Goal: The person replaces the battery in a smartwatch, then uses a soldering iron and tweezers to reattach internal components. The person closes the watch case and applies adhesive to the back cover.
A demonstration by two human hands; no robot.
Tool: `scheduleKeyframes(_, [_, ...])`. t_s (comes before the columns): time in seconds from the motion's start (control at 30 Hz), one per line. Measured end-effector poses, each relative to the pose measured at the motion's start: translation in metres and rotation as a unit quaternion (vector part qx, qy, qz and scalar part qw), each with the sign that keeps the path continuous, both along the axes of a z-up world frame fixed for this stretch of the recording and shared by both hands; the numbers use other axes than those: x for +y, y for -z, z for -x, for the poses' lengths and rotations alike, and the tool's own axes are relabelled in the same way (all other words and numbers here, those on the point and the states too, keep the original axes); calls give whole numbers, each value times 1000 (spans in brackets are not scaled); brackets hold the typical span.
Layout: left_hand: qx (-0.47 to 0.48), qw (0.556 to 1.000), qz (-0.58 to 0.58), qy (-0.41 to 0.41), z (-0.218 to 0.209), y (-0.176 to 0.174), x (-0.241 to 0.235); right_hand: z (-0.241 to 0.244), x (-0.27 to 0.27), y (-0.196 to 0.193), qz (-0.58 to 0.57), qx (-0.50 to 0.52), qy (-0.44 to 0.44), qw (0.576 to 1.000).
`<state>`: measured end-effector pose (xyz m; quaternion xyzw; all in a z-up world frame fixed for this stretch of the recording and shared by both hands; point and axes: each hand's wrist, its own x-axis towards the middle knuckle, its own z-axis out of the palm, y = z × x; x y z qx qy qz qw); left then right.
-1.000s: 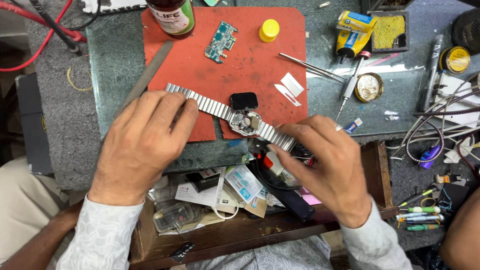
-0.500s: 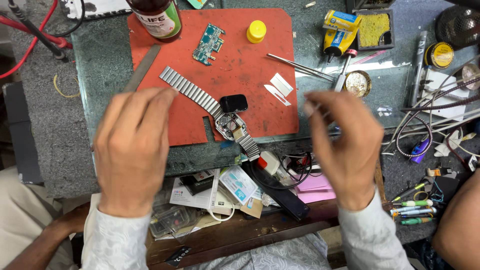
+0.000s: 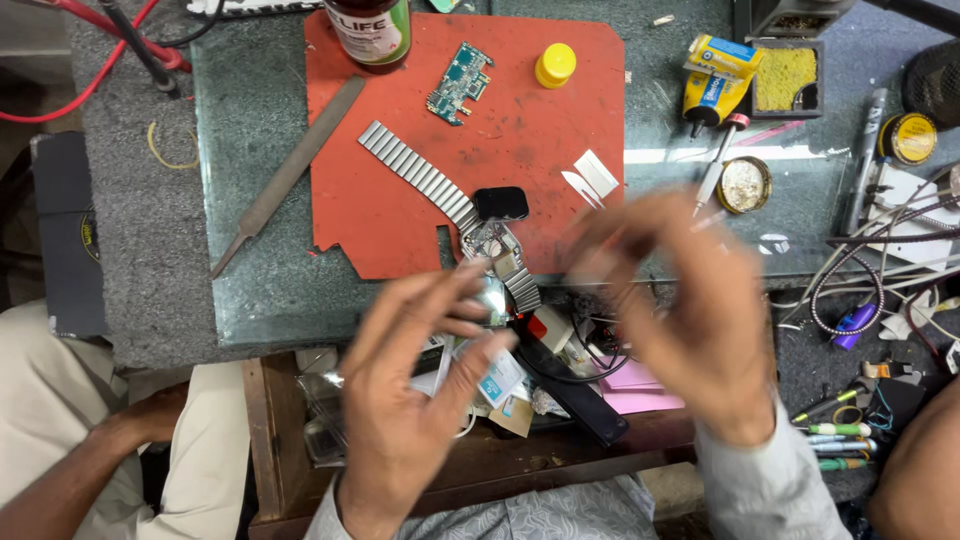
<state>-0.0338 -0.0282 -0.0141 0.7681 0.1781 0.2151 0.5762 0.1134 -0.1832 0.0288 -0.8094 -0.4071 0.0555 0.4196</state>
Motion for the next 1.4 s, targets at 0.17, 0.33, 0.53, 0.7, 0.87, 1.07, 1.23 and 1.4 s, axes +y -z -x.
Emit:
scheduleKeyframes(0.17, [-69, 996, 45, 22, 6, 4, -16, 25, -2, 6, -63, 126, -43, 989])
scheduleKeyframes(0.33, [-96, 964, 243, -58, 12, 16, -1, -35, -43, 37, -376, 197, 207, 881])
scheduleKeyframes(0.53, [-88, 975, 191, -76, 0, 22, 7, -148, -109, 76, -381, 162, 218, 884])
scheduleKeyframes(0.7, [-53, 990, 101, -87, -10, 21, 8, -184, -119, 97, -263, 107, 227, 932])
scheduleKeyframes(0.87, [-66, 989, 101, -89, -17, 22, 7, -184, -118, 102, -249, 79, 200, 944])
scheduleKeyframes(1.07, [-62, 991, 88, -84, -20, 22, 8, -180, -111, 101, -243, 69, 211, 944])
scheduleKeyframes(1.23, [-52, 992, 75, -92, -21, 22, 6, -180, -113, 104, -248, 73, 212, 943])
scheduleKeyframes(1.4, [-42, 991, 71, -102, -23, 20, 6, -184, -124, 112, -236, 69, 198, 949])
